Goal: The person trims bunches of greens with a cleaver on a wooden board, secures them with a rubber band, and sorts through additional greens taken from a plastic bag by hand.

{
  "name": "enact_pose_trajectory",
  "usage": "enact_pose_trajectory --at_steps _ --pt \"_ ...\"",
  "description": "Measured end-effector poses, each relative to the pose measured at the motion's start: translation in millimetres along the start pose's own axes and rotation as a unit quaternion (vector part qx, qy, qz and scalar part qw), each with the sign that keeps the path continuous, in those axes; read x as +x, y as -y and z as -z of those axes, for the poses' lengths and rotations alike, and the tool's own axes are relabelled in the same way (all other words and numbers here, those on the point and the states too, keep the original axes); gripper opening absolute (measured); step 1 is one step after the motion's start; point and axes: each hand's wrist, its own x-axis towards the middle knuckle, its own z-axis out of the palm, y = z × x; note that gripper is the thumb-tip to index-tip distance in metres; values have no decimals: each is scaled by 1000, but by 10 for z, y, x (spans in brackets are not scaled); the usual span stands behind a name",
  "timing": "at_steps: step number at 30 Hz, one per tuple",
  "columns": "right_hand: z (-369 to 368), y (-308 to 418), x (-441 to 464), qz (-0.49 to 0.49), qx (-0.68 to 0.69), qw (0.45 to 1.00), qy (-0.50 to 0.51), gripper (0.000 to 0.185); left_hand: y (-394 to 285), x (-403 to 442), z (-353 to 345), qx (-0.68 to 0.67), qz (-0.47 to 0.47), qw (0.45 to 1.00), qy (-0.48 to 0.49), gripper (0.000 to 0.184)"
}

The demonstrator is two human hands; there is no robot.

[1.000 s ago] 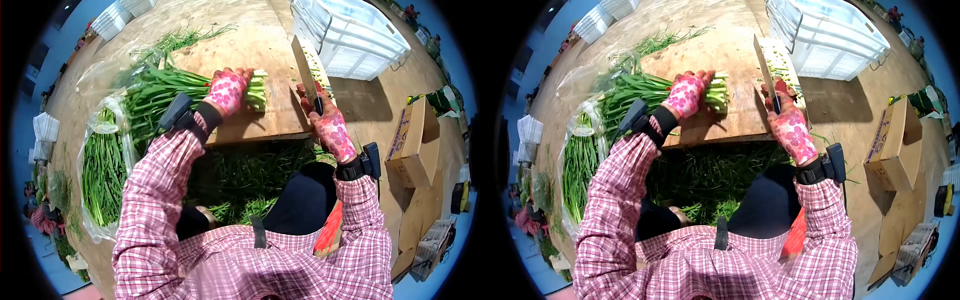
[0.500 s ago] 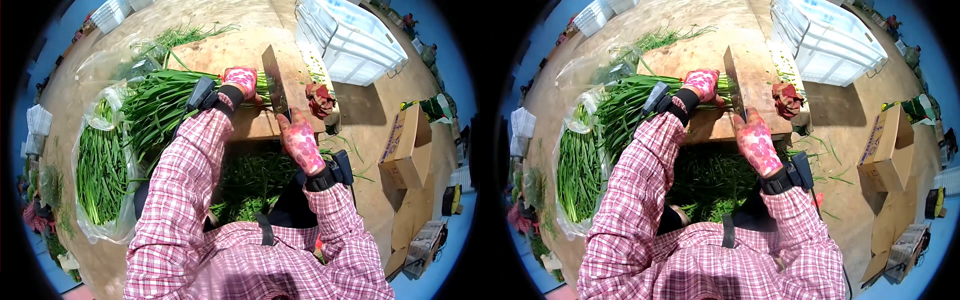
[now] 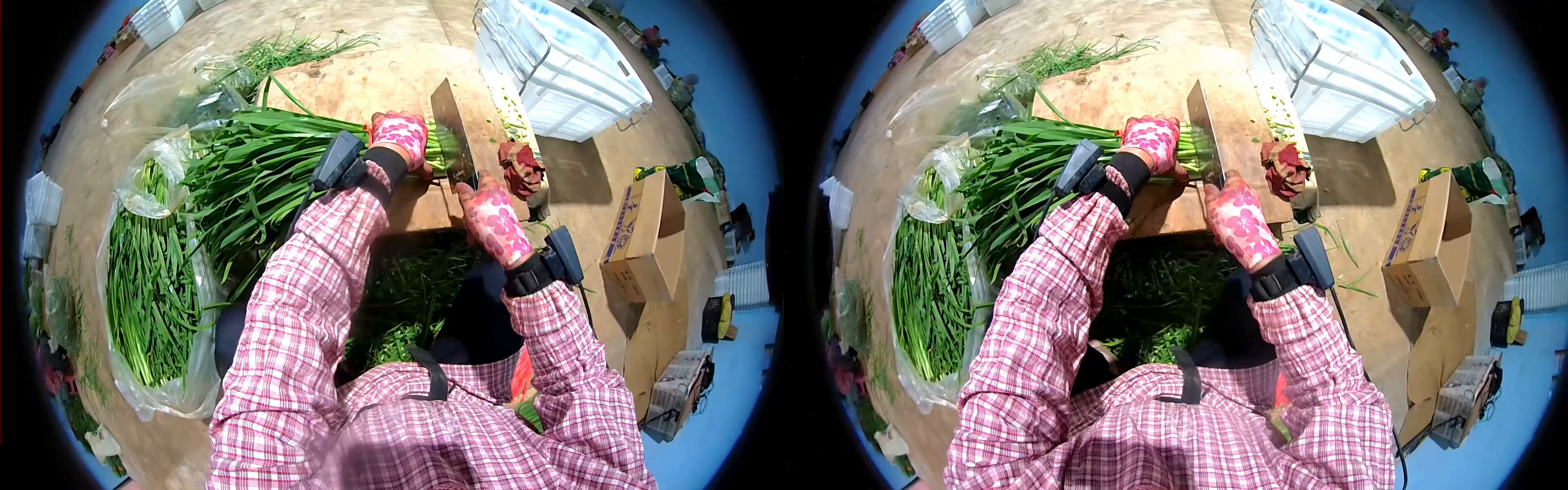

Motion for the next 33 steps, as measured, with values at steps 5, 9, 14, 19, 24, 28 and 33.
enact_pose_trajectory --at_steps 5,9,14,19,24,28,33 --pt "-13 -106 -90 -25 -8 1000 0 35 20 27 60 -1 1 1000 17 83" --pt "34 -30 -76 -69 24 997 35 37 31 24 44 1 -2 1000 9 82" --pt "181 44 26 -139 92 980 109 37 48 59 22 -6 -9 1000 12 82" --pt "151 -84 244 -109 108 974 165 34 63 75 -59 6 -20 999 -44 68" --pt "-24 -300 757 307 -245 910 135 42 89 86 60 -19 -28 999 6 76" --pt "2 -411 561 371 -212 898 104 37 88 23 71 -8 -33 999 29 75" --pt "-9 -249 851 411 -320 839 157 10 46 87 -4 -2 -32 999 4 73"
